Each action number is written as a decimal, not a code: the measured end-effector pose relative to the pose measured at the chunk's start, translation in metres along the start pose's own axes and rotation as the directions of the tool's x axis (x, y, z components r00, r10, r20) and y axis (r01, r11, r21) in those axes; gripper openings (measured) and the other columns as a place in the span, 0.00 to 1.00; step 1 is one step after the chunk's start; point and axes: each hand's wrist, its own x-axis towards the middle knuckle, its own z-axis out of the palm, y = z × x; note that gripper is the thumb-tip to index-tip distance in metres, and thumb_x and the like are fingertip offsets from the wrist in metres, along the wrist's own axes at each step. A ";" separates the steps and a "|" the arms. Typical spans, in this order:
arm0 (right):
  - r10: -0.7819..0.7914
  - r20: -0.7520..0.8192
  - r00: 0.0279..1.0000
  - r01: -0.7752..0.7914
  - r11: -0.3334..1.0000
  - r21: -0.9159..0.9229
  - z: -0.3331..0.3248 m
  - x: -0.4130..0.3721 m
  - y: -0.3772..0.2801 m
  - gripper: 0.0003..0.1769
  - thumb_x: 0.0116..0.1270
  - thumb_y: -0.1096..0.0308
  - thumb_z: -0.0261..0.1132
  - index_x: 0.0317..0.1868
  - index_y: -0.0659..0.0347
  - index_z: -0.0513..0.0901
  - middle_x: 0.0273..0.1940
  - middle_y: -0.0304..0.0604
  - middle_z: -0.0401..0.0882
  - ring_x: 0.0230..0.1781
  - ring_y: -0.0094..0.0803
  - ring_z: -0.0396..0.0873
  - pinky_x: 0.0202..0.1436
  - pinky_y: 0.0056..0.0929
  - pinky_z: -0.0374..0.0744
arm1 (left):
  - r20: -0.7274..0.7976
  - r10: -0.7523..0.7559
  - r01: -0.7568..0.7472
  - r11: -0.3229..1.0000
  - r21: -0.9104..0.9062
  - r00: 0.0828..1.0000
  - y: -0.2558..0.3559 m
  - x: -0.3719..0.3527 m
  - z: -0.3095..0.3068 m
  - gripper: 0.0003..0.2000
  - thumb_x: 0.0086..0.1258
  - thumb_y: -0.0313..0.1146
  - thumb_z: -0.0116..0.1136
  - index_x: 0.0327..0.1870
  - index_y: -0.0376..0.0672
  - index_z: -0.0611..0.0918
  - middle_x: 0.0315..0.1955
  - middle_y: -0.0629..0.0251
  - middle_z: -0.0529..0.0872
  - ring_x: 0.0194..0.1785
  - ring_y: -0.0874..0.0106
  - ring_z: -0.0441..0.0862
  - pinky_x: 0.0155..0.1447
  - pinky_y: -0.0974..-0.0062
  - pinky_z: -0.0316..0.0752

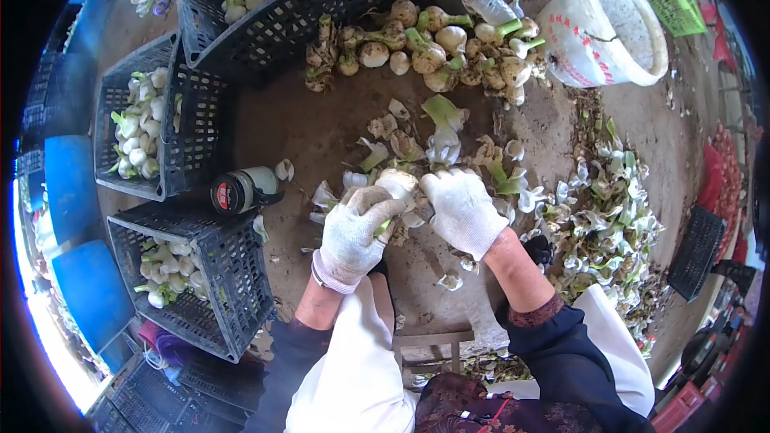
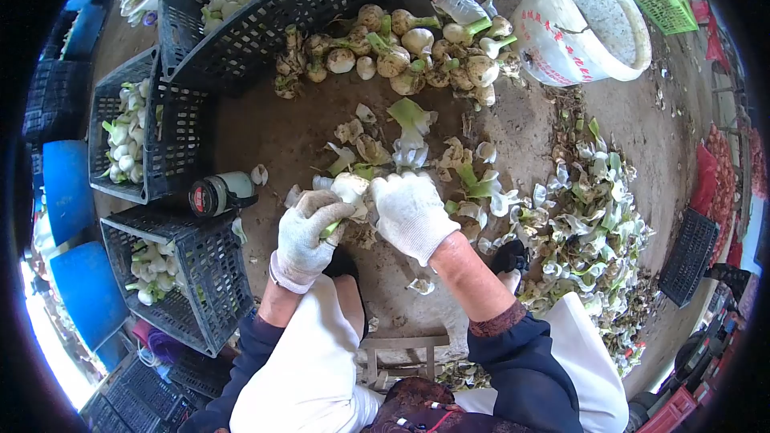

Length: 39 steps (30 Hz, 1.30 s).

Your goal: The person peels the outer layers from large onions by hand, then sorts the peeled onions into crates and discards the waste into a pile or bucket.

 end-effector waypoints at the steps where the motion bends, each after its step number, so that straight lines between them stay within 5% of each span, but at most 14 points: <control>1: -0.031 0.063 0.998 0.033 0.999 -0.034 0.000 0.001 -0.001 0.09 0.57 0.64 0.63 0.33 0.61 0.80 0.32 0.48 0.82 0.36 0.44 0.82 0.44 0.40 0.76 | 0.053 0.024 -0.025 0.999 0.026 0.998 -0.001 -0.001 -0.002 0.13 0.50 0.23 0.65 0.40 0.45 0.85 0.39 0.61 0.83 0.42 0.59 0.82 0.46 0.67 0.77; 5: 0.013 0.044 0.999 -0.012 1.000 -0.010 0.006 0.015 0.005 0.05 0.55 0.69 0.60 0.30 0.60 0.81 0.29 0.49 0.83 0.32 0.42 0.83 0.44 0.39 0.77 | 0.081 0.016 -0.019 0.999 0.043 0.997 -0.006 -0.005 -0.012 0.13 0.49 0.21 0.64 0.37 0.45 0.85 0.39 0.62 0.83 0.44 0.60 0.82 0.49 0.68 0.77; 8: 0.236 0.045 0.971 -0.229 0.964 -0.135 0.036 0.025 0.051 0.07 0.57 0.71 0.58 0.33 0.59 0.83 0.31 0.48 0.84 0.34 0.44 0.84 0.46 0.42 0.78 | -0.060 -0.094 0.065 0.924 -0.376 0.994 -0.006 -0.018 -0.015 0.15 0.48 0.12 0.60 0.34 0.43 0.85 0.42 0.62 0.83 0.48 0.66 0.81 0.50 0.70 0.77; 12: 0.291 0.064 0.954 -0.298 0.932 0.208 0.033 0.014 0.068 0.17 0.57 0.75 0.61 0.49 0.64 0.81 0.44 0.52 0.84 0.48 0.43 0.83 0.54 0.39 0.79 | 0.121 -0.549 0.012 -0.199 -0.980 0.827 -0.028 -0.035 -0.012 0.12 0.59 0.19 0.64 0.42 0.41 0.79 0.52 0.60 0.78 0.58 0.63 0.77 0.62 0.63 0.77; 15: 0.097 0.043 0.994 -0.058 0.158 0.986 0.020 0.008 0.030 0.32 0.60 0.65 0.71 0.64 0.63 0.72 0.52 0.48 0.78 0.51 0.27 0.78 0.48 0.26 0.80 | 0.243 -0.516 0.039 -0.374 -0.927 0.821 -0.038 -0.039 -0.007 0.15 0.62 0.24 0.64 0.49 0.38 0.76 0.53 0.55 0.79 0.58 0.60 0.79 0.58 0.61 0.81; 18: 0.142 -0.095 0.985 0.099 -0.026 0.995 -0.004 0.025 -0.009 0.30 0.61 0.64 0.71 0.61 0.65 0.73 0.46 0.47 0.81 0.41 0.24 0.79 0.39 0.22 0.80 | 0.289 -0.471 0.054 -0.451 -0.891 0.833 -0.031 -0.034 0.000 0.17 0.65 0.26 0.62 0.53 0.36 0.74 0.53 0.53 0.79 0.57 0.59 0.80 0.58 0.61 0.82; 21: 0.095 0.227 0.969 -0.232 0.049 0.971 -0.012 0.028 -0.012 0.25 0.61 0.64 0.71 0.54 0.69 0.75 0.39 0.48 0.83 0.29 0.24 0.80 0.30 0.19 0.78 | 0.254 -0.572 0.031 -0.370 -0.929 0.780 -0.029 -0.036 -0.002 0.18 0.66 0.27 0.62 0.55 0.35 0.73 0.52 0.52 0.80 0.56 0.59 0.81 0.57 0.64 0.83; 23: 0.153 0.211 0.965 -0.133 -0.406 0.904 -0.017 0.005 -0.012 0.18 0.62 0.65 0.70 0.45 0.69 0.76 0.32 0.48 0.83 0.22 0.27 0.79 0.25 0.18 0.76 | 0.169 -0.701 -0.081 -0.309 -0.948 0.692 -0.053 -0.051 -0.001 0.18 0.67 0.28 0.61 0.56 0.34 0.74 0.50 0.52 0.81 0.52 0.62 0.82 0.52 0.67 0.85; 25: 0.236 0.149 0.960 -0.015 -0.490 0.871 -0.019 -0.008 -0.012 0.12 0.63 0.68 0.68 0.41 0.67 0.78 0.34 0.49 0.84 0.26 0.27 0.82 0.26 0.19 0.76 | 0.141 -0.726 -0.077 -0.259 -0.963 0.673 -0.067 -0.062 -0.012 0.17 0.67 0.26 0.61 0.55 0.34 0.75 0.48 0.54 0.81 0.49 0.62 0.83 0.51 0.66 0.85; 30: 0.213 0.165 0.963 -0.242 0.417 0.876 0.026 -0.029 0.049 0.20 0.62 0.69 0.66 0.54 0.66 0.81 0.44 0.44 0.84 0.43 0.25 0.80 0.49 0.22 0.77 | -0.572 -0.728 0.208 0.668 -0.714 0.378 -0.018 -0.075 -0.108 0.13 0.66 0.28 0.60 0.48 0.32 0.79 0.41 0.59 0.83 0.41 0.69 0.81 0.47 0.70 0.79; 32: 0.312 0.484 0.818 -0.573 0.524 0.630 -0.012 -0.027 0.058 0.22 0.61 0.63 0.66 0.54 0.62 0.82 0.46 0.51 0.85 0.46 0.32 0.82 0.51 0.28 0.78 | -0.807 -0.500 0.588 0.770 -0.249 0.314 0.012 -0.090 -0.165 0.14 0.67 0.32 0.58 0.47 0.31 0.80 0.43 0.58 0.82 0.41 0.70 0.81 0.46 0.72 0.77; 33: 0.319 0.112 0.941 -0.323 0.747 0.582 0.009 -0.034 0.087 0.25 0.60 0.58 0.66 0.55 0.61 0.81 0.43 0.53 0.86 0.40 0.38 0.85 0.46 0.33 0.80 | -0.888 -0.217 0.739 0.650 0.178 0.405 0.021 -0.099 -0.186 0.14 0.67 0.31 0.58 0.49 0.31 0.80 0.44 0.56 0.82 0.43 0.69 0.80 0.49 0.71 0.75; 36: 0.735 -0.068 0.674 -0.572 0.579 0.581 0.002 -0.008 0.139 0.22 0.59 0.62 0.65 0.52 0.63 0.82 0.46 0.57 0.84 0.45 0.43 0.84 0.49 0.36 0.79 | -0.982 -0.099 0.650 0.759 0.028 0.158 0.028 -0.092 -0.190 0.14 0.68 0.31 0.57 0.49 0.31 0.80 0.43 0.56 0.82 0.44 0.69 0.79 0.52 0.72 0.74; 39: 0.772 -0.347 0.533 -0.720 0.629 0.294 0.019 0.037 0.198 0.18 0.60 0.63 0.64 0.48 0.65 0.83 0.47 0.59 0.82 0.52 0.43 0.81 0.56 0.35 0.76 | -0.805 -0.366 0.660 0.750 0.042 0.467 0.029 -0.059 -0.139 0.12 0.67 0.27 0.51 0.49 0.34 0.81 0.43 0.61 0.84 0.47 0.70 0.80 0.53 0.75 0.73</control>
